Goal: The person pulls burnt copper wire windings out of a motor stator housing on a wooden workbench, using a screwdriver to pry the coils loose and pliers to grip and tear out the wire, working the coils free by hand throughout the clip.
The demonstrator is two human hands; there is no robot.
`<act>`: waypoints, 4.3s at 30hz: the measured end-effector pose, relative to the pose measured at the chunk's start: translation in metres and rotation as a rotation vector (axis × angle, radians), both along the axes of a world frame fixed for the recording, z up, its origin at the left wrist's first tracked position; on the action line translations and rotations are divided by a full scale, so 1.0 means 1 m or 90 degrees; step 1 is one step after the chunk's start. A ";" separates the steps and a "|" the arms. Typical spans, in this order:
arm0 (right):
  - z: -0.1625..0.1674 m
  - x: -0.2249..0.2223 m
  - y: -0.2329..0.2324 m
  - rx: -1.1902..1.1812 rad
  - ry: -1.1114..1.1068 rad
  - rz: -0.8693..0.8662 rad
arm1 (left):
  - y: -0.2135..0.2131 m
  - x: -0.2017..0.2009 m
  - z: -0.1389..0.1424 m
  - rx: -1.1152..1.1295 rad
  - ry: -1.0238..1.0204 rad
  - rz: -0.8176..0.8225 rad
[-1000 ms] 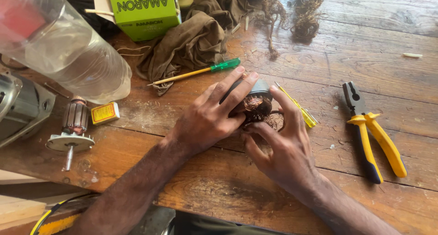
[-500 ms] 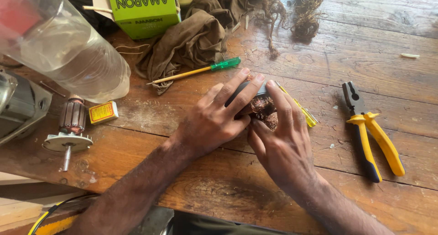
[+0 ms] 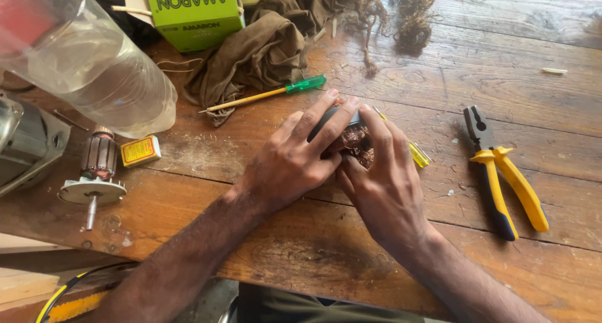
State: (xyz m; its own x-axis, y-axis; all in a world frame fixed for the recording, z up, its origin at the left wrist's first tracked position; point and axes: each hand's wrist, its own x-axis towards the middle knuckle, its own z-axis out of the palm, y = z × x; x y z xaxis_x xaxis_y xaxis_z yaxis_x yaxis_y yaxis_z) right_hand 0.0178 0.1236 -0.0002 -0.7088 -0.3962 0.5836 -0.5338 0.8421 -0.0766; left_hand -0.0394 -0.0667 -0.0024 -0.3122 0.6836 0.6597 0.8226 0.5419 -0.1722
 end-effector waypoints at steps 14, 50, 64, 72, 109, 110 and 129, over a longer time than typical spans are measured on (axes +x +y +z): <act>0.010 0.001 0.007 0.131 0.005 -0.017 | 0.001 0.002 0.010 -0.029 0.004 0.014; 0.000 -0.008 0.019 -0.045 0.043 0.114 | 0.007 0.007 0.026 -0.013 -0.149 -0.017; -0.007 0.002 0.022 -0.220 0.064 0.143 | 0.008 0.012 0.037 -0.006 -0.294 0.060; -0.002 0.003 0.023 -0.264 0.063 0.153 | 0.007 0.009 0.021 0.064 -0.268 0.025; 0.004 -0.012 0.036 -0.338 0.107 -0.016 | 0.008 0.008 0.011 0.042 -0.043 0.049; 0.003 -0.012 0.036 -0.339 0.108 -0.008 | 0.008 0.009 0.012 0.041 -0.055 0.049; -0.008 -0.009 0.032 -0.256 0.084 0.103 | 0.002 0.007 0.011 0.020 -0.085 0.020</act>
State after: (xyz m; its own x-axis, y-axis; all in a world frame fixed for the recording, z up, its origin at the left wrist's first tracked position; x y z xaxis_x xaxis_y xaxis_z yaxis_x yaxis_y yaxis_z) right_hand 0.0089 0.1560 -0.0081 -0.5663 -0.2193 0.7945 -0.6827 0.6649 -0.3031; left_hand -0.0321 -0.0649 0.0088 -0.4195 0.6514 0.6322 0.8197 0.5711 -0.0445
